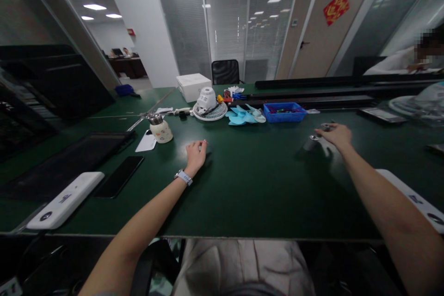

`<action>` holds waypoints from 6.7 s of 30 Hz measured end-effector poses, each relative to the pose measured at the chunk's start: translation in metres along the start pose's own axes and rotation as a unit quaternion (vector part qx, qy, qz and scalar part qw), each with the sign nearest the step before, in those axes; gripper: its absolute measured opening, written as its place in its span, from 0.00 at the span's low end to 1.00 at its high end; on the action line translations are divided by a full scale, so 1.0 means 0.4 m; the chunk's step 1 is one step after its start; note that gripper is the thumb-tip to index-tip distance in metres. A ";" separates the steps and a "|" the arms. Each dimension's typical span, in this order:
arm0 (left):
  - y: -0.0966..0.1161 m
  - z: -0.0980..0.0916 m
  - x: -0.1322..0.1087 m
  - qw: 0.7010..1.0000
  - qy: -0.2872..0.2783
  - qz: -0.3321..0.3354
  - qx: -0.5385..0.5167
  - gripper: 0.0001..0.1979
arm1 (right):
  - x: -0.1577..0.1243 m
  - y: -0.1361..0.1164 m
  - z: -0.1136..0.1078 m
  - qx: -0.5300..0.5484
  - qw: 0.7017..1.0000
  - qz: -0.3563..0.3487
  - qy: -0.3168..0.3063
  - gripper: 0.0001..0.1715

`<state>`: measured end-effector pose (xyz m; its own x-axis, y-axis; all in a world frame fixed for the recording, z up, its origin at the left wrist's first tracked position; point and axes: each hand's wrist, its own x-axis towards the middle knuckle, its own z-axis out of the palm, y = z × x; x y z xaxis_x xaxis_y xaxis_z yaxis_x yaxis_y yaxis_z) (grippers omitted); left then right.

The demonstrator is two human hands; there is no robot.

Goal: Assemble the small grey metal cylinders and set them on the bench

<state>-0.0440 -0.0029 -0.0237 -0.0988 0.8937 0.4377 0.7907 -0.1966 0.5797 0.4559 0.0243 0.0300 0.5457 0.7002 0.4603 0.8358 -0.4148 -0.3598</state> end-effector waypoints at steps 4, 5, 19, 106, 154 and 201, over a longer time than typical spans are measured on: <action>0.005 0.000 0.001 1.000 -0.002 0.003 -0.001 0.17 | -0.052 -0.081 -0.097 0.094 0.994 -0.046 0.036 0.30; 0.007 -0.001 0.000 1.000 -0.001 0.005 -0.004 0.16 | -0.082 -0.114 -0.115 0.126 0.986 -0.105 0.034 0.30; 0.130 -0.006 -0.065 0.979 -0.060 0.161 -0.105 0.17 | -0.490 -0.457 0.083 0.413 0.802 -0.340 -0.267 0.25; -0.005 0.001 -0.006 0.989 0.064 -0.074 -0.112 0.19 | -0.038 -0.168 0.018 -0.250 0.949 -0.136 -0.135 0.18; 0.006 0.001 -0.011 0.990 0.048 -0.067 -0.117 0.19 | -0.020 -0.023 -0.006 0.161 0.980 -0.080 -0.083 0.12; 0.029 0.004 -0.024 0.990 -0.017 0.011 -0.142 0.14 | -0.296 -0.165 0.035 0.189 0.927 -0.298 -0.128 0.30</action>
<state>-0.0328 -0.0133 -0.0221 -0.0595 0.9002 0.4314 0.5901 -0.3169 0.7426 0.3352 -0.0228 -0.0121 -0.0795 0.8748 0.4780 0.8770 0.2893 -0.3836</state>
